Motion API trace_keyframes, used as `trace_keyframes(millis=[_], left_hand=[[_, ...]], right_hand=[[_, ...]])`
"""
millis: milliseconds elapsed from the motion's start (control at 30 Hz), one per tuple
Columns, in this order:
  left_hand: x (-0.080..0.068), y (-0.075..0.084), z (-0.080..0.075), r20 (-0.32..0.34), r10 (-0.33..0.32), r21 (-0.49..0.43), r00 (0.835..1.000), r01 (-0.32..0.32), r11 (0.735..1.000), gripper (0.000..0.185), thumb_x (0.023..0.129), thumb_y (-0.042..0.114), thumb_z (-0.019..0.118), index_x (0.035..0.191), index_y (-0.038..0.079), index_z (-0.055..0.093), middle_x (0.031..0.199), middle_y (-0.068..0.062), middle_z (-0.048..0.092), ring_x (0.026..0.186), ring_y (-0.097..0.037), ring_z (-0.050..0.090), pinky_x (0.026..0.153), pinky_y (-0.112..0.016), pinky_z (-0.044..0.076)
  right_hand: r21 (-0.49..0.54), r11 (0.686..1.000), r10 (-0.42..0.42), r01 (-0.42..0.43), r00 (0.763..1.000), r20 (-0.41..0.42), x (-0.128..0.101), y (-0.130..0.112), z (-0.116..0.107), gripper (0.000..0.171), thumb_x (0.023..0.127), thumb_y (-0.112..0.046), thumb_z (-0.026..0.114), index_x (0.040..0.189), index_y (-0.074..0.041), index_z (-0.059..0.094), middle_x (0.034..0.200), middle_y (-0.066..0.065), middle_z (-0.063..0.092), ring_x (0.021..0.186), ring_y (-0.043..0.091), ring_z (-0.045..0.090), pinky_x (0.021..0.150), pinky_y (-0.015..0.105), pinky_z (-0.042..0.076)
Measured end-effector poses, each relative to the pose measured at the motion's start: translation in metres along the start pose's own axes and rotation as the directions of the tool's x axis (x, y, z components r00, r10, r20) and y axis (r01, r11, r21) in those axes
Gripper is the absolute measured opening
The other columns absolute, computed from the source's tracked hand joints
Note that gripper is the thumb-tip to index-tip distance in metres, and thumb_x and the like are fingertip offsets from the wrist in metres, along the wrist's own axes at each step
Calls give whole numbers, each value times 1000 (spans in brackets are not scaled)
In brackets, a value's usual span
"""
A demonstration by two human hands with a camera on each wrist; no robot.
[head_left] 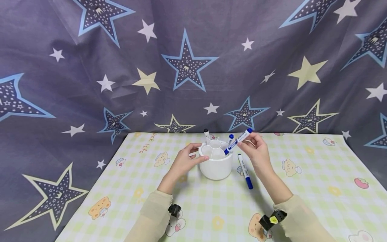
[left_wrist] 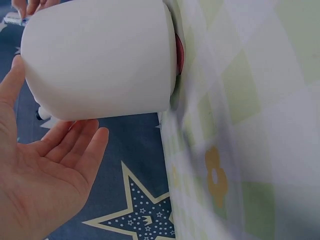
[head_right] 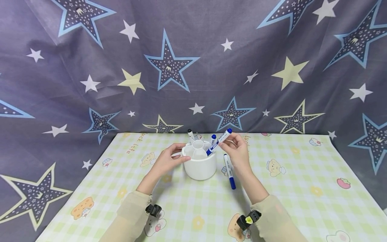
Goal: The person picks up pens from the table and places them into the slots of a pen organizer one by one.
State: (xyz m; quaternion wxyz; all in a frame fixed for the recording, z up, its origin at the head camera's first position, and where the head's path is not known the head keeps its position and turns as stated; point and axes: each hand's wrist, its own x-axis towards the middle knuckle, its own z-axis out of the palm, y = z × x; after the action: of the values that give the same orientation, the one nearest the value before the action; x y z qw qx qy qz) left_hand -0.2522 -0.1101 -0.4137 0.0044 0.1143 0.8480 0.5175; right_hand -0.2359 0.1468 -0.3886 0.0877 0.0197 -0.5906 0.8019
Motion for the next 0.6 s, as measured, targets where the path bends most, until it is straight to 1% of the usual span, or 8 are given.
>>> trace_keyframes(millis=[133,233,300,433,600], left_hand=[[0,1,0,-2,-3,-1,1000,3,1000,64,83,34,82,137,9,57,141,-10,59,130,-28,57,110,-43,50],[0,1,0,-1,-5,-1,1000,5,1000,64,83,34,82,137,10,57,141,-10,59,131,-28,56,111,-42,50],[0,1,0,0,-5,0,1000,5,1000,64,83,34,82,137,10,57,141,-10,59,131,-28,56,111,-42,50],[-1,2,0,1,-4,1,1000,4,1000,64,83,34,81,137,10,56,141,-10,59,131,-28,56,111,-42,50],[-1,2,0,5,-8,-6,1000,8,1000,66,83,34,82,138,8,56,142,-11,58,133,-31,54,111,-44,49]], right_hand=[[4,999,-44,44,998,51,-1,4,-1,33,86,15,63,99,-15,59,93,-9,66,90,3,68,86,16,59],[39,995,-95,92,991,99,-2,6,-3,31,87,14,64,102,-12,62,96,-6,68,91,6,69,86,17,59],[59,992,-113,107,986,118,-2,6,-3,28,88,14,63,104,-10,61,97,-4,69,92,7,70,87,19,60],[64,991,-126,119,984,123,-3,5,-4,27,89,14,62,105,-7,61,97,-3,69,93,7,70,87,19,60],[53,992,-121,115,986,112,-3,4,-7,26,88,12,64,104,-8,61,96,-3,71,93,8,71,89,20,60]])
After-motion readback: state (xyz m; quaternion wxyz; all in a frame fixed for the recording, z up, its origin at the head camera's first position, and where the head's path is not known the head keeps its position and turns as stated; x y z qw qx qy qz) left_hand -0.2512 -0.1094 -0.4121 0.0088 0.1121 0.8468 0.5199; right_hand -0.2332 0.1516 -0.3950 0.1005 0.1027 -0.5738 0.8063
